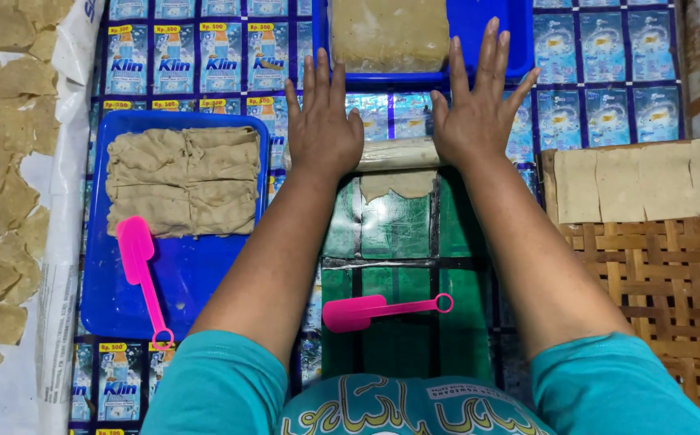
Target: Rolling out and cutting thin dough sheets using a rolling pin and spatulas.
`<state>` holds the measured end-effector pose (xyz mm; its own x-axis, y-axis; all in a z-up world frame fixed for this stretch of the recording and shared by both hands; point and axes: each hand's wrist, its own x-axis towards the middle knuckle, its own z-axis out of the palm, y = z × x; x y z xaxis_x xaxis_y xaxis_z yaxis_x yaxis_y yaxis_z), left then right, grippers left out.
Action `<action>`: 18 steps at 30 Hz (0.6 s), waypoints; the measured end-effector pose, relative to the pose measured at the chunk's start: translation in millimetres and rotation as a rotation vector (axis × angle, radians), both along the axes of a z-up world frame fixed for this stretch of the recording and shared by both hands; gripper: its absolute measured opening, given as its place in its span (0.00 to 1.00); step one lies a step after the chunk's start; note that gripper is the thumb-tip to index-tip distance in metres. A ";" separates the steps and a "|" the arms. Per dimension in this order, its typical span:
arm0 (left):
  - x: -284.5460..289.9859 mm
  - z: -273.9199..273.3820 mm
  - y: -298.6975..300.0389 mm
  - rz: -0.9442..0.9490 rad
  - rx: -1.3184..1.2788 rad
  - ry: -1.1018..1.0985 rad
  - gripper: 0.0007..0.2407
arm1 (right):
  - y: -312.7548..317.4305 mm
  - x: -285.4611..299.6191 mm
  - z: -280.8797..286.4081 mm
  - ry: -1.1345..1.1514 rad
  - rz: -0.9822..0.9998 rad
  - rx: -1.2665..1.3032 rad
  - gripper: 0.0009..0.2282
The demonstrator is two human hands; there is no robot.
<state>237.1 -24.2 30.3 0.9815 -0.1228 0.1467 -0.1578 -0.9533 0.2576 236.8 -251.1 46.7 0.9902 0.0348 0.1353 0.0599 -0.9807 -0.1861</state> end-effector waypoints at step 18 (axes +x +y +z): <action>-61.0 -22.5 2.7 -0.037 0.013 -0.097 0.27 | -2.4 -61.8 -20.8 0.089 0.172 -0.022 0.27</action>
<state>176.1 -21.4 7.8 0.9575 -0.1613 0.2389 -0.2165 -0.9496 0.2266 174.9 -253.6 25.9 0.9775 0.2062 0.0445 0.2108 -0.9613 -0.1771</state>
